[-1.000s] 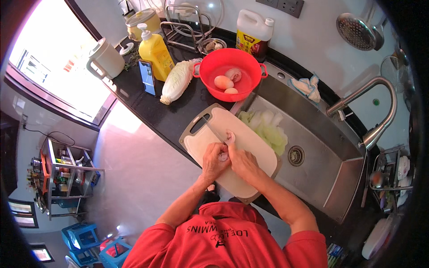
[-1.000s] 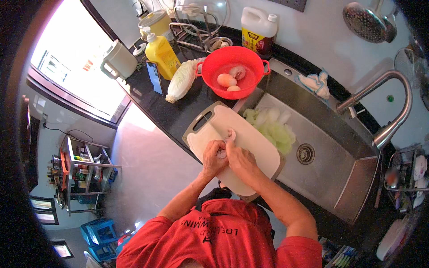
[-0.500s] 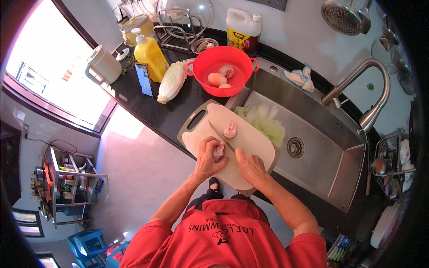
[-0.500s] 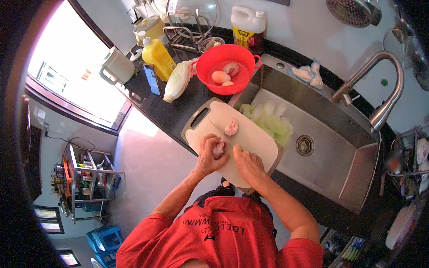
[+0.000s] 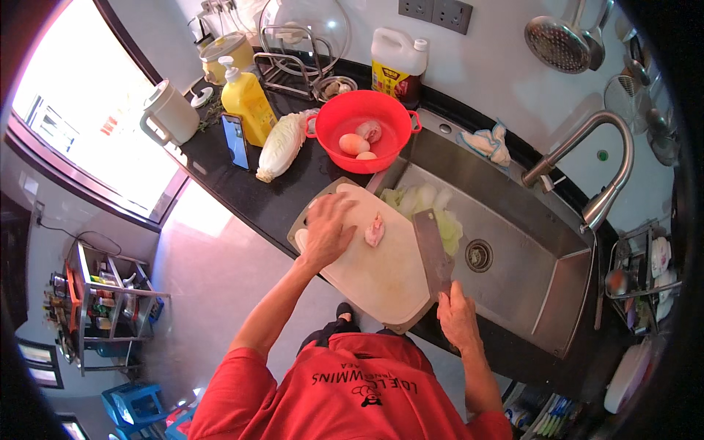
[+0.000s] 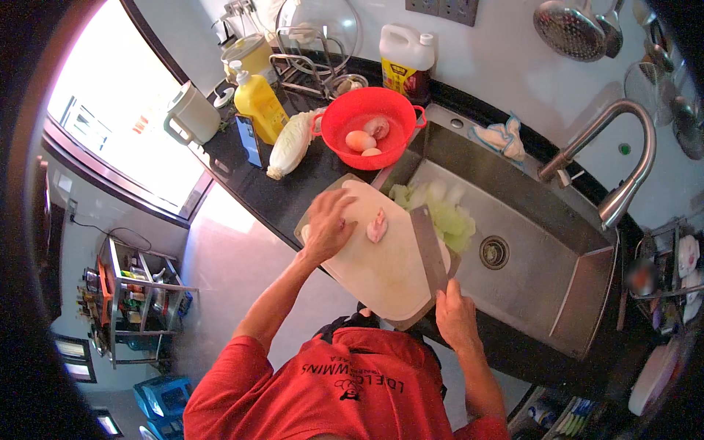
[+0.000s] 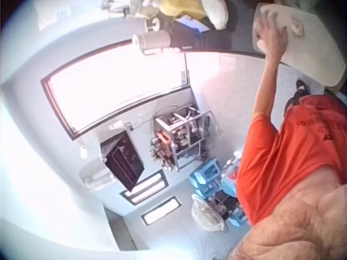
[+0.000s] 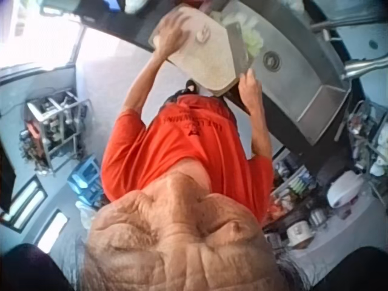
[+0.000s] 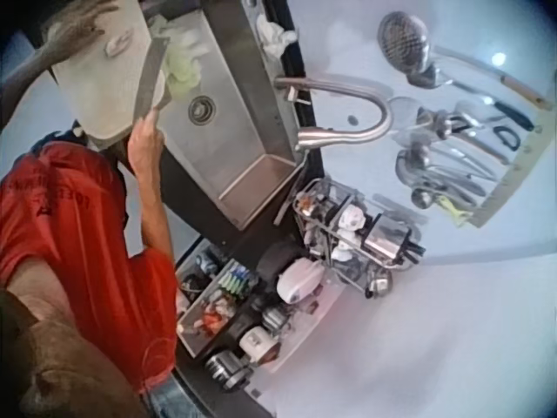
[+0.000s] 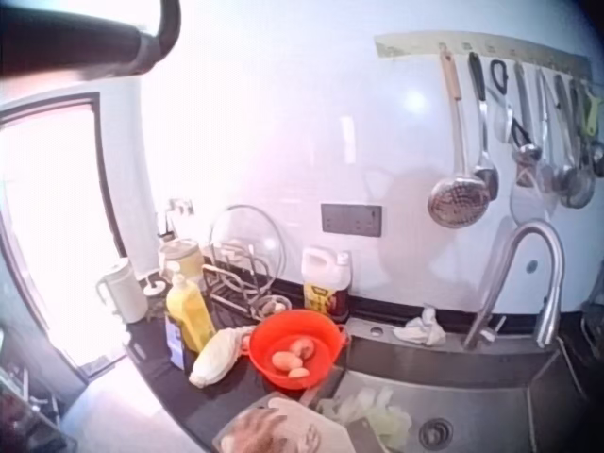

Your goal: The person chops a piece of raw meat into small cubes on a white cutting board using a knife. The person holds the meat with one hand and uses the knife with the other to slice the meat repeatedly. The chopped meat accumulates on the cutting board.

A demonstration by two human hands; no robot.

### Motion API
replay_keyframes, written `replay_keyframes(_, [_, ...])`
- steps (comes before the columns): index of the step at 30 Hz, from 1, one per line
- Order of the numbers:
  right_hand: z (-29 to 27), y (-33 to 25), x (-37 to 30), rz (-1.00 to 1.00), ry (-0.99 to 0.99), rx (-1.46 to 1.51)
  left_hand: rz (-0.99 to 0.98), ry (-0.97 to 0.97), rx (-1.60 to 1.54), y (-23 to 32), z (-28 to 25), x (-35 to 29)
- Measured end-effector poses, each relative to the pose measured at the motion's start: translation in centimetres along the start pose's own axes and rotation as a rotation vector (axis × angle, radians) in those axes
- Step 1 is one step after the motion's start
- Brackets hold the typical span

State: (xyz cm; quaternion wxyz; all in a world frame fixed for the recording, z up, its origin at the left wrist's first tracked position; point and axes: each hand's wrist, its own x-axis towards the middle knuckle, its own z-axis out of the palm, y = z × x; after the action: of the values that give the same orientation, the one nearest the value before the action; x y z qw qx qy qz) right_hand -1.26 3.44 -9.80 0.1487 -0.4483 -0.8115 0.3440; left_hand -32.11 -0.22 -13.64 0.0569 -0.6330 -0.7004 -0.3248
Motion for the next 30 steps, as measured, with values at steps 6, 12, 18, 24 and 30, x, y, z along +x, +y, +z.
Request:
replay_keyframes(6, [0.4, 1.1, -1.2, 0.003, 0.028, 0.072, 0.136, -0.588, -0.077, 0.1, 4.7, 2.9])
replay_keyframes(12, [0.4, 2.0, -1.1, 0.143, -0.081, 0.271, -0.326, -0.379, -0.345, 3.4, 2.5, 1.0])
replay_keyframes(18, [0.6, 1.3, 0.5, -0.258, 0.073, -0.128, -0.966, 0.148, -0.926, 7.9, 2.7, -4.7])
replay_keyframes(24, [2.6, -2.6, 0.9, -0.287, -0.089, -0.408, -0.979, 0.069, -0.523, 9.2, 1.9, -5.9])
replay_keyframes(30, [3.3, -3.2, 1.2, -0.369, -0.133, -0.547, -0.311, 0.205, 0.05, 8.4, 2.0, -5.7])
